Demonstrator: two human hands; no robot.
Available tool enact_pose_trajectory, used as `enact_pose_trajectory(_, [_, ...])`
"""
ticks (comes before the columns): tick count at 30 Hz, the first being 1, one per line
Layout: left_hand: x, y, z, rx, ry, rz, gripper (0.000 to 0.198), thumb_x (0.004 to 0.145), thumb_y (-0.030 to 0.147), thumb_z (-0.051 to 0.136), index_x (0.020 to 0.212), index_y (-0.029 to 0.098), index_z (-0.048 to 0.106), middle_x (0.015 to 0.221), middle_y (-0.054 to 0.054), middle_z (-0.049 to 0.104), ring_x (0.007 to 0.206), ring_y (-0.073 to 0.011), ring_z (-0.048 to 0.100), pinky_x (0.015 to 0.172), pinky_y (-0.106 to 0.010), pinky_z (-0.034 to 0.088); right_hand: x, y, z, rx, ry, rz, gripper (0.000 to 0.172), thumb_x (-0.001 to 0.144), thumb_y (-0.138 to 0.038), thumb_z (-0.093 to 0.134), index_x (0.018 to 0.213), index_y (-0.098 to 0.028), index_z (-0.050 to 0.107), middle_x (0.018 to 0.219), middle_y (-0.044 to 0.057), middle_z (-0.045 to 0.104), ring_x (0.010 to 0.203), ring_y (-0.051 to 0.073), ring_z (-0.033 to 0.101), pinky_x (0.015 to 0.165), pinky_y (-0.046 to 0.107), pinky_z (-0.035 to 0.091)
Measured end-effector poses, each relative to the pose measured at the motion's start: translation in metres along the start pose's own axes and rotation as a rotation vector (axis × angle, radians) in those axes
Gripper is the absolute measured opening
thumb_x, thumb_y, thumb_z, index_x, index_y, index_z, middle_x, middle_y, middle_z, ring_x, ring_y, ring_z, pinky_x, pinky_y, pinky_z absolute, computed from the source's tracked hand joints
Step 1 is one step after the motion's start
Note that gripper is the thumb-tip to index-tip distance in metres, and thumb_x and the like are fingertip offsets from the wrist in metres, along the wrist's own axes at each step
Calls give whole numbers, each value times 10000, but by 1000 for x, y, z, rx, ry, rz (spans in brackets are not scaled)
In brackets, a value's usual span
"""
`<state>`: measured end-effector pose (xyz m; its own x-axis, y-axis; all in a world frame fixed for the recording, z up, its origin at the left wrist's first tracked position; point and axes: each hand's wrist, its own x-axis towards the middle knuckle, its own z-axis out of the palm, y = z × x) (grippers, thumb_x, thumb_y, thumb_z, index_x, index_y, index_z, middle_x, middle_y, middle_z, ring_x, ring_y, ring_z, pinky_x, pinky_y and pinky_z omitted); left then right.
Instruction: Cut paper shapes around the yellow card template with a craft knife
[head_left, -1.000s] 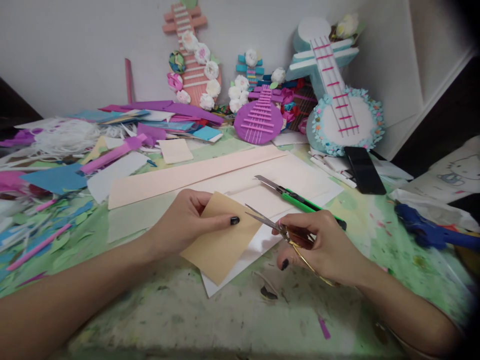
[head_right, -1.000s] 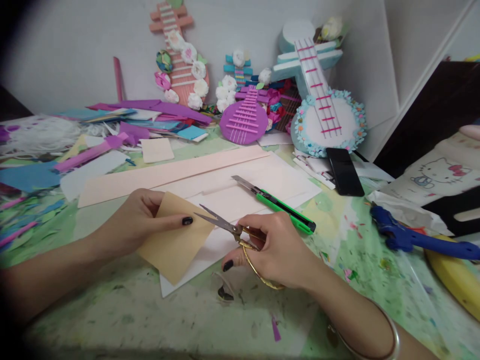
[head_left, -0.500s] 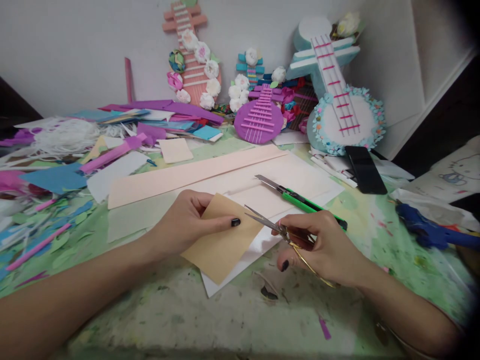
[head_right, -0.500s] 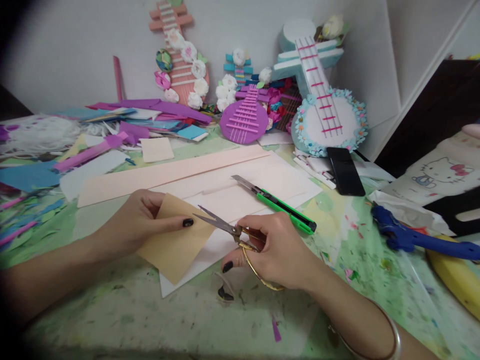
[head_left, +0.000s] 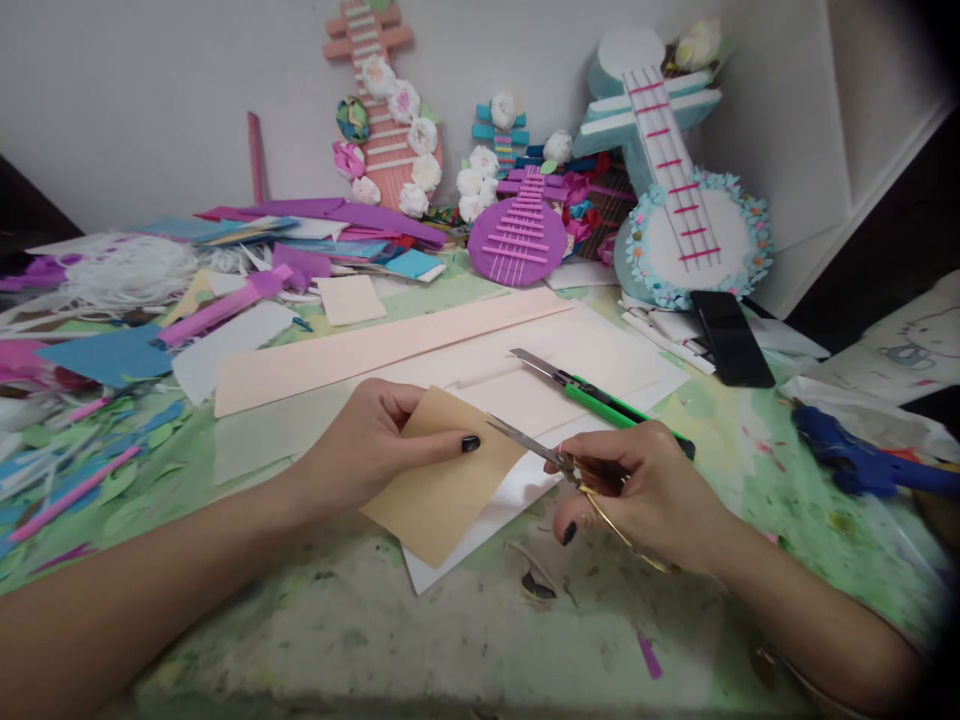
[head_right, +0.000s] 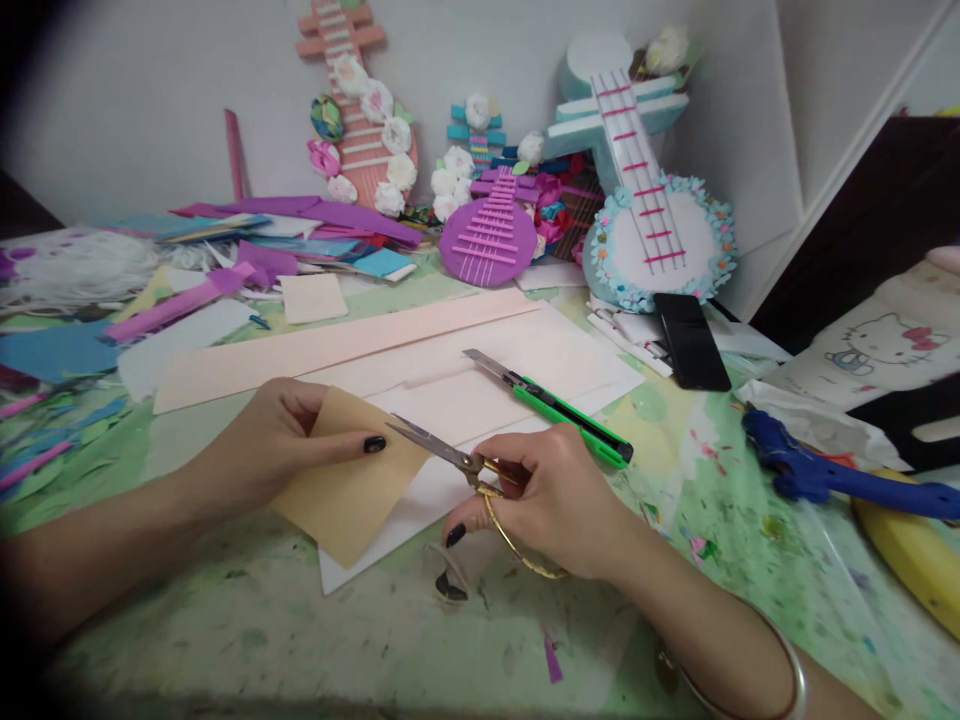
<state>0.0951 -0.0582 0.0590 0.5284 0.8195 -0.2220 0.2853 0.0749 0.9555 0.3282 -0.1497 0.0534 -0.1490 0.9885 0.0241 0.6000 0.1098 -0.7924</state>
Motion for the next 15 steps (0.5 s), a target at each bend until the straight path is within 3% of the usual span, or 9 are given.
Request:
enact_pose_trajectory(6, [0, 0, 0, -2, -3, 6, 216, 658, 370, 801, 723, 174, 736, 679, -28, 738, 544, -162, 677, 423, -164, 487, 0, 4, -1, -6, -2, 18, 359, 686, -478, 788, 616, -152, 655, 535, -62, 251, 529, 82, 209, 444, 246, 186])
enact_pose_trajectory(15, [0, -1, 0, -44, -34, -30, 196, 680, 354, 805, 743, 179, 742, 685, -25, 742, 547, -154, 681, 430, -155, 487, 1, -2, -1, -17, 22, 0, 477, 683, -495, 783, 473, -149, 530, 527, -61, 208, 521, 74, 191, 443, 254, 159])
